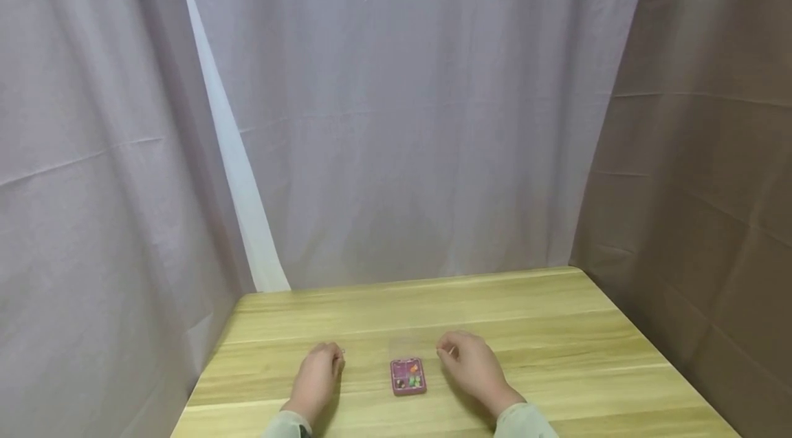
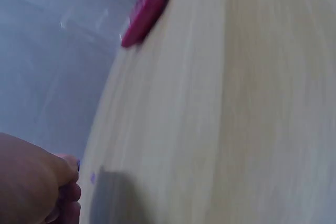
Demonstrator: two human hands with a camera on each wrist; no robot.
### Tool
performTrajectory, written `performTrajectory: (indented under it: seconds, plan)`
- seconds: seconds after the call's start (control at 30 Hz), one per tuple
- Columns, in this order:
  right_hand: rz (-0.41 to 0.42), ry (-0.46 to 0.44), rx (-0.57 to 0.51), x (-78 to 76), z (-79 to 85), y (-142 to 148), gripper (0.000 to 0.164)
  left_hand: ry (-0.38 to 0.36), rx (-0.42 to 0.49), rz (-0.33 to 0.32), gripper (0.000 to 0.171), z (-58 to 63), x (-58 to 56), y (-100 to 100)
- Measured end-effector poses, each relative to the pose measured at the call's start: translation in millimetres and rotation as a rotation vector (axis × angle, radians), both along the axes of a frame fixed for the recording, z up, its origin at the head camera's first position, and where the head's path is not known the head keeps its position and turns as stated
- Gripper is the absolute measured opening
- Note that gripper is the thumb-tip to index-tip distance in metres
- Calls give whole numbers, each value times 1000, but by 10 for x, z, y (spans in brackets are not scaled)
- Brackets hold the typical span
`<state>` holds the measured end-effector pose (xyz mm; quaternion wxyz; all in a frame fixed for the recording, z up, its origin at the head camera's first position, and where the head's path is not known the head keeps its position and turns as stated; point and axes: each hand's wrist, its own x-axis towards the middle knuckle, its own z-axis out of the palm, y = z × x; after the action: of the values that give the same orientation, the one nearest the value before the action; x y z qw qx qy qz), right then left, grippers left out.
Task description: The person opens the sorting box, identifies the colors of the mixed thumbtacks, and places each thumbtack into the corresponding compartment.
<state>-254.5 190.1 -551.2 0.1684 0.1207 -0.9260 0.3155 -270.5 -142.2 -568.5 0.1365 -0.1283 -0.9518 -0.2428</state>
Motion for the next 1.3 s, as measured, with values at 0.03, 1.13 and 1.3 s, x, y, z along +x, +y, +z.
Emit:
performTrajectory:
  seconds: [0.03, 1.13, 1.3]
  plan:
    - [-1, 3, 0, -1, 6, 1, 4, 12, 6, -11, 9, 18, 4, 34]
    - [13, 4, -6, -21, -48, -45, 5, 81, 38, -153, 6, -23, 108, 793]
    - [15, 7, -12, -19, -16, -36, 6, 145, 19, 53, 12, -23, -26, 401]
